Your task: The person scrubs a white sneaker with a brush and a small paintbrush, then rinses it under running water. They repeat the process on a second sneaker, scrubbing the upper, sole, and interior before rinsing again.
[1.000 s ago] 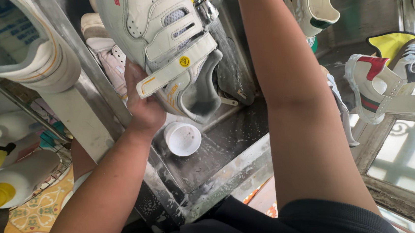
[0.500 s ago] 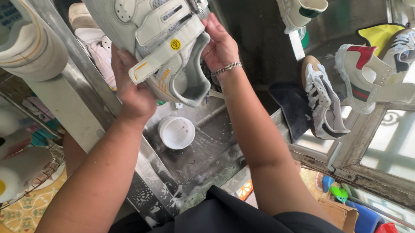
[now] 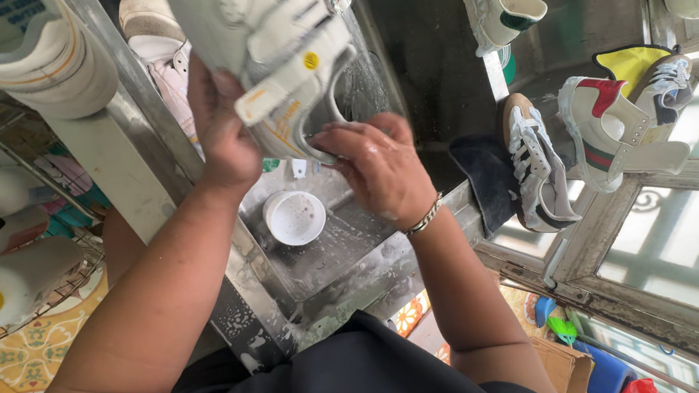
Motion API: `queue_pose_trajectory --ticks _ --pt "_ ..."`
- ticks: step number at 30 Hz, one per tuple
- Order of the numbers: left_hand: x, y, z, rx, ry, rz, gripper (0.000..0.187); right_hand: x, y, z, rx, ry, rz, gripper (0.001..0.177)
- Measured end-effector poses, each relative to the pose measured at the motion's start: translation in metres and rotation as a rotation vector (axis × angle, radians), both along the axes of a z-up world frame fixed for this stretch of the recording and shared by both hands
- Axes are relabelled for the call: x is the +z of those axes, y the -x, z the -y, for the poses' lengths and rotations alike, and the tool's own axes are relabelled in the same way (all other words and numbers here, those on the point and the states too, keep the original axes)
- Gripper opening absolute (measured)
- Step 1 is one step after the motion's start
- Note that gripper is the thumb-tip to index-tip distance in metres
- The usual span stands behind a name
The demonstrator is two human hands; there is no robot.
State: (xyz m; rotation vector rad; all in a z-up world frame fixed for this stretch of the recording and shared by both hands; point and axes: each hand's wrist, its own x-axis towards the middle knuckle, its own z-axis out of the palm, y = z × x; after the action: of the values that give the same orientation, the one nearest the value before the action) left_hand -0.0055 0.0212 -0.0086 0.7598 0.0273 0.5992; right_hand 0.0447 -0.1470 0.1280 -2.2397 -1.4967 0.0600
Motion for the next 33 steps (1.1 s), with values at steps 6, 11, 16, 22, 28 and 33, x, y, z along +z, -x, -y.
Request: queue_pose_trajectory --ticks 6,11,16,22,28,33 --pt "0.005 0.002 0.0 -0.024 -0.17 -0.023 0.051 -0.01 -0.012 0.018 0.007 -0.182 -0.204 0.033" --pt "-0.011 0.0 -0.002 0.011 -0.119 -0.01 0.043 -0.073 -0.037 0.024 -0.328 -0.907 -0.693 0.037" --pt "-0.03 -0.005 0.003 -0.082 0.207 -0.053 0.044 -0.194 -0.143 0.014 -0.896 -0.872 -1.351 0.035" --pt "-0.018 -0.01 0.001 -0.192 0.436 0.007 0.052 -0.247 -0.195 -0.014 -0.921 -0.903 -1.788 0.039" --pt "-0.019 -0.012 0.006 -0.148 0.317 -0.034 0.05 -0.168 -0.132 0.009 -0.223 -0.97 -1.97 0.059" --pt "-0.012 -0.016 0.01 -0.13 0.158 -0.175 0.055 -0.06 -0.023 0.008 -0.43 -0.751 -0.61 0.056"
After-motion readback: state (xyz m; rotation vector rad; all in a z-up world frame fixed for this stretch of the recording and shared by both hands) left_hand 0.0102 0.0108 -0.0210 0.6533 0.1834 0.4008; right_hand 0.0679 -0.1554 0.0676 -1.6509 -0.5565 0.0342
